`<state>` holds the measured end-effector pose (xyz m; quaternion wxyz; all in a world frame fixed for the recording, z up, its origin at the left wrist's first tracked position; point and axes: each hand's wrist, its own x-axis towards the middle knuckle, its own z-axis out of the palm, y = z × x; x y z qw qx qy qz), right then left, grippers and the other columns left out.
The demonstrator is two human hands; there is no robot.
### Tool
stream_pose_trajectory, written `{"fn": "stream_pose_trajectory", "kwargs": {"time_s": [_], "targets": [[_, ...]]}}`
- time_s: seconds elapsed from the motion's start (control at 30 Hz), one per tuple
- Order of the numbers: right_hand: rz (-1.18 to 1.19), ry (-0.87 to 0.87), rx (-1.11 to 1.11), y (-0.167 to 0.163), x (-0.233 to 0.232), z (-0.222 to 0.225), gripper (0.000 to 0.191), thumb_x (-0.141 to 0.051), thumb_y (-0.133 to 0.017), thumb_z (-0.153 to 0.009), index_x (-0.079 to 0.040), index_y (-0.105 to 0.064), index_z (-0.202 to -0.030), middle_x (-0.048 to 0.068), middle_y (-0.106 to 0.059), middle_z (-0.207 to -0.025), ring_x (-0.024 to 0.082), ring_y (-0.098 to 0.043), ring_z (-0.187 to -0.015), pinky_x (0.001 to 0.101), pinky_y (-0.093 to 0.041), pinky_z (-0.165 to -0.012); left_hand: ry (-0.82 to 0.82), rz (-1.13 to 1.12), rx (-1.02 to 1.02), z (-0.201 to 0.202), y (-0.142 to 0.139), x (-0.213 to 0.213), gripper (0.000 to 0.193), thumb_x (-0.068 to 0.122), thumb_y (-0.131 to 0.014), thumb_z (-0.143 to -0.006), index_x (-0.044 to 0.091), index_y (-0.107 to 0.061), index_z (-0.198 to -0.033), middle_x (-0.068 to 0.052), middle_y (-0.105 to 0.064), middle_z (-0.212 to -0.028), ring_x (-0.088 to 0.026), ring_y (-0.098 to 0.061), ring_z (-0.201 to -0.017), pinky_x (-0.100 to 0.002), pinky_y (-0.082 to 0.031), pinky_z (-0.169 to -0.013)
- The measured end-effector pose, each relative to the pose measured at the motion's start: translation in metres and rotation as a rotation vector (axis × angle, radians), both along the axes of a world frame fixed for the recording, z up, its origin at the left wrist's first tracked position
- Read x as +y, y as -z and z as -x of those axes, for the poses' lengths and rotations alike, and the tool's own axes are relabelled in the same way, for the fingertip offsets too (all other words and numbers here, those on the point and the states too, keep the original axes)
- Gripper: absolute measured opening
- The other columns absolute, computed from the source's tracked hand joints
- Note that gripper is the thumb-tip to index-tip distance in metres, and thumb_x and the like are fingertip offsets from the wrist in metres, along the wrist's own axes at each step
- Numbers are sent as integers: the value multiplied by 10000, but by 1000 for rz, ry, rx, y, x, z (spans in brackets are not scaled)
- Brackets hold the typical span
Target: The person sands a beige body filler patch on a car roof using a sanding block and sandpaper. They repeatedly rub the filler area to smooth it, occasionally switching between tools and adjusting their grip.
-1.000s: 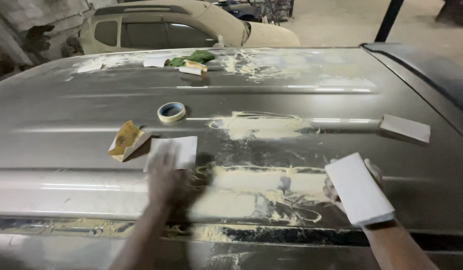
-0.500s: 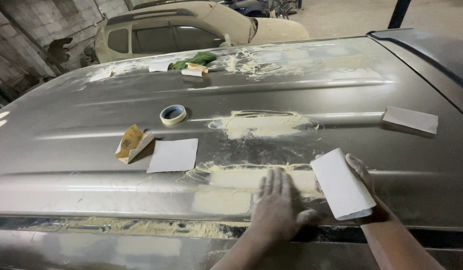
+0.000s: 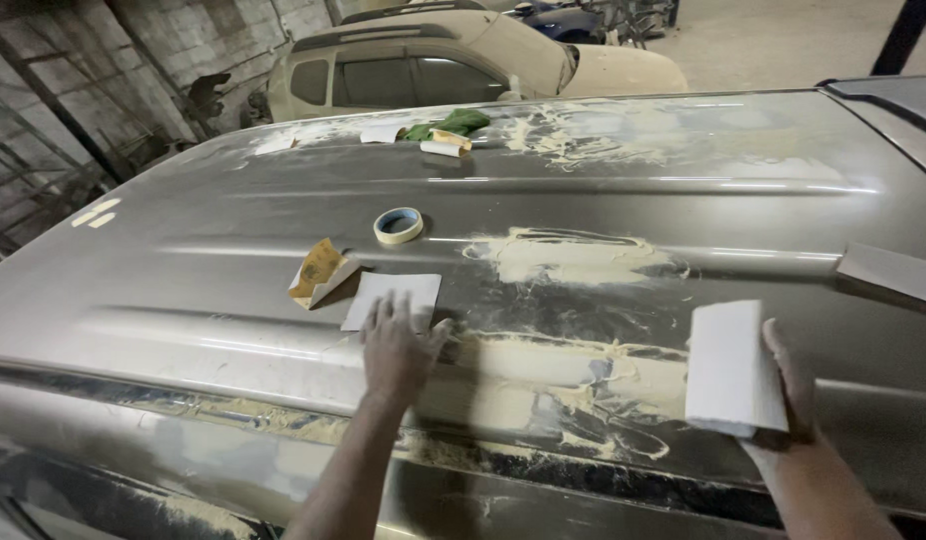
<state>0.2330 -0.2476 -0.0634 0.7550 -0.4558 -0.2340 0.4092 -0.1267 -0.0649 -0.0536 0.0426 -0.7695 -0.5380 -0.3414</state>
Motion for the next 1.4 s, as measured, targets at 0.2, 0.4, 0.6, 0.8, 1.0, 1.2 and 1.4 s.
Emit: {"fn": "stream_pose_trajectory", "kwargs": {"time_s": [0.2,0.4,0.6,0.8,1.0,1.2,1.4], "targets": [[115,89,63,-12,30,-26,678,-523,-400,-1017,-45,-349,-1496,197,-522,-1365,361,-555,-1257,604,-490,-1019,-125,121,62,9,14,15,666,516,-708,-852,-8,-636,-1257,-212,-549,-1404,-388,-465,-1379,-511,-315,-1156],[-67,200,209,-7,43,-68,668,-510,-364,-948,-107,-337,-1479,192,-492,-1437,424,-544,-1310,740,-437,-1023,13,-27,-11,6,21,9,244,282,-603,-966,69,-720,-942,-167,-727,-1043,-380,-651,-1017,-503,-493,-941],[-298,185,285,14,38,-125,670,-129,-494,-829,11,-308,-1458,251,-405,-1421,431,-496,-1364,752,-416,-1069,-60,-51,-172,15,28,5,170,154,-562,-1025,57,-699,-995,-181,-722,-856,-360,-693,-754,-485,-541,-707],[-355,32,300,23,35,-125,613,-242,-581,-935,-4,-326,-1440,216,-483,-1367,425,-541,-1302,700,-504,-1092,-117,-242,-381,19,29,0,156,104,-577,-1043,56,-711,-1106,-184,-742,-944,-366,-726,-821,-467,-565,-719],[-188,114,396,9,35,-101,671,-247,-571,-903,-18,-361,-1498,244,-527,-1337,457,-594,-1224,622,-521,-1054,-149,-232,-341,16,25,-2,147,117,-577,-1072,61,-704,-1119,-178,-743,-958,-366,-722,-839,-476,-559,-737],[-162,118,343,9,37,-98,763,-275,-612,-886,-5,-305,-1530,228,-555,-1376,436,-594,-1259,622,-461,-1078,-154,-202,-284,14,23,-5,140,181,-643,-1058,78,-710,-1125,-160,-744,-957,-342,-722,-844,-460,-563,-747],[-255,278,270,14,34,-113,691,-234,-556,-902,-7,-315,-1508,204,-509,-1438,361,-508,-1376,565,-435,-1154,-114,-204,-143,13,23,-7,191,159,-694,-945,108,-724,-1127,-86,-726,-1033,-278,-705,-914,-412,-570,-803]]}}
